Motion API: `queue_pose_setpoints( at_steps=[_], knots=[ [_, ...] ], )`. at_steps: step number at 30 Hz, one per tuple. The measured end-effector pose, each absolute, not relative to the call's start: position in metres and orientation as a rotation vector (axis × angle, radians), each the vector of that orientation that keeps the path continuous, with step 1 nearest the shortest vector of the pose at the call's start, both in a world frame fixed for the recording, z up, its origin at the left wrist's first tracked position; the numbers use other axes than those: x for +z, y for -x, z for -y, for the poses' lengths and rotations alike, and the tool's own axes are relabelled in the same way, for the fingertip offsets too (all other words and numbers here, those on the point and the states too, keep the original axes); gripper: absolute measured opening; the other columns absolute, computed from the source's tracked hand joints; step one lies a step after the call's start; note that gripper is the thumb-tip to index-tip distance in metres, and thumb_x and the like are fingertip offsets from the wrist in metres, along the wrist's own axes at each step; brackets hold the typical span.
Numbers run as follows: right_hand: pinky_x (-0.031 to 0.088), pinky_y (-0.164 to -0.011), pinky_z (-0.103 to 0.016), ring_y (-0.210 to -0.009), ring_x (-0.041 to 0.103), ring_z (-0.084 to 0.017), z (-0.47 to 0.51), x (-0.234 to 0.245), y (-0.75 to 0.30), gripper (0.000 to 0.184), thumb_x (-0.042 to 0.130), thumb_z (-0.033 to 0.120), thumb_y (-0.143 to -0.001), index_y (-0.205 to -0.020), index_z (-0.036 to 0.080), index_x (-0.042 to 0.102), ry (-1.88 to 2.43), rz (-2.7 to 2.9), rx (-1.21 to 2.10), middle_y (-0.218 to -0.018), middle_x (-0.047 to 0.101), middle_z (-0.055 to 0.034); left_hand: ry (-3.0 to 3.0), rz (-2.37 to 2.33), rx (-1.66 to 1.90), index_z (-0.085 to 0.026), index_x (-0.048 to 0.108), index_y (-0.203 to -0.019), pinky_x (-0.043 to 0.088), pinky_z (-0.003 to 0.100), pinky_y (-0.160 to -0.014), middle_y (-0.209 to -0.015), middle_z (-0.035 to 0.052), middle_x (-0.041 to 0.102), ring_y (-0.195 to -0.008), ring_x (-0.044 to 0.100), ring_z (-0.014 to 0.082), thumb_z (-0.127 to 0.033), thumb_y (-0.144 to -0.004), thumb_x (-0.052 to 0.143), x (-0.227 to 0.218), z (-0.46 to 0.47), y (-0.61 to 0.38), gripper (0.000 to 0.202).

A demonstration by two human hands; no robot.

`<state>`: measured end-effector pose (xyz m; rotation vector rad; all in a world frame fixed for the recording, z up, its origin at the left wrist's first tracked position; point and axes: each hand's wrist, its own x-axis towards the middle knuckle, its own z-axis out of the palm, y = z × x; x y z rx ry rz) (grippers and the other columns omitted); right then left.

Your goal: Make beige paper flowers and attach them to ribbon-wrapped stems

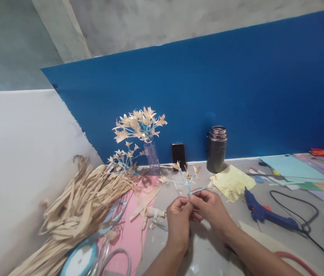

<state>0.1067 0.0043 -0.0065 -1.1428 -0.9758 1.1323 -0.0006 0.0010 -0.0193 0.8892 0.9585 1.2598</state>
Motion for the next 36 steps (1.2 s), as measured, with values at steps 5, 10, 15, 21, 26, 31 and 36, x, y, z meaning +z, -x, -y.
queue_pose_setpoints(
  at_steps=[5,10,15,21,26,31,36],
  knots=[
    [0.044,-0.050,-0.026,-0.054,0.055,-0.014,-0.004,-0.005,-0.110,0.041,0.085,0.052,-0.057,-0.060,0.014,0.070,1.099,0.933,1.174,-0.059,0.064,-0.0019,-1.009,-1.008,1.229,-0.011,0.069,-0.074,0.048,0.024,-0.050,-0.060,0.0056,0.070,-0.046,0.063,0.0150,-0.046,-0.070,0.078,-0.013,0.001,0.002,0.036],
    [0.033,-0.035,-0.023,-0.032,0.042,-0.010,-0.001,-0.007,-0.109,0.042,0.084,0.053,-0.065,-0.065,0.018,0.061,0.942,0.839,1.383,-0.042,0.048,0.0074,-0.963,-0.867,1.150,-0.011,0.070,-0.082,0.049,0.024,-0.052,-0.065,0.0057,0.071,-0.048,0.063,0.0138,-0.039,-0.074,0.076,-0.011,0.002,0.004,0.031],
    [0.046,-0.054,-0.022,-0.054,0.056,-0.010,0.002,-0.004,-0.109,0.041,0.088,0.045,-0.064,-0.055,0.014,0.061,0.789,0.799,1.428,-0.065,0.064,-0.0011,-0.685,-0.483,0.854,-0.012,0.064,-0.075,0.032,0.016,-0.035,-0.047,-0.0066,0.052,-0.030,0.036,0.0025,-0.038,-0.068,0.085,-0.018,-0.003,0.015,0.034],
    [0.043,-0.060,-0.025,-0.057,0.052,-0.012,-0.005,-0.002,-0.116,0.042,0.088,0.052,-0.060,-0.065,0.015,0.069,0.965,0.783,1.253,-0.057,0.061,0.0010,-0.661,-0.449,0.942,-0.016,0.059,-0.083,0.033,0.017,-0.034,-0.044,-0.0100,0.046,-0.029,0.036,0.0049,-0.042,-0.079,0.077,-0.028,-0.004,0.006,0.032],
    [0.043,-0.060,-0.026,-0.058,0.053,-0.013,-0.001,0.003,-0.116,0.040,0.086,0.052,-0.062,-0.062,0.017,0.067,0.988,0.847,1.170,-0.062,0.064,0.0001,-0.676,-0.507,0.980,-0.015,0.057,-0.080,0.033,0.016,-0.037,-0.048,-0.0084,0.049,-0.032,0.039,0.0042,-0.036,-0.079,0.078,-0.031,-0.002,0.005,0.029],
    [0.040,-0.053,-0.025,-0.046,0.048,-0.011,0.002,0.001,-0.111,0.041,0.086,0.053,-0.062,-0.066,0.018,0.064,0.847,0.754,1.429,-0.051,0.059,0.0025,-0.455,-0.229,0.710,-0.016,0.056,-0.082,0.021,0.014,-0.034,-0.045,-0.0130,0.034,-0.029,0.017,0.0012,-0.031,-0.080,0.076,-0.035,0.002,0.011,0.025],
    [0.043,-0.058,-0.026,-0.059,0.051,-0.013,-0.005,0.001,-0.117,0.042,0.089,0.052,-0.055,-0.061,0.017,0.067,1.068,0.733,1.063,-0.060,0.060,0.0014,-0.854,-0.618,1.008,-0.016,0.060,-0.087,0.040,0.021,-0.043,-0.058,-0.0002,0.064,-0.039,0.056,0.0119,-0.049,-0.081,0.072,-0.027,0.003,0.003,0.036]
  ],
)
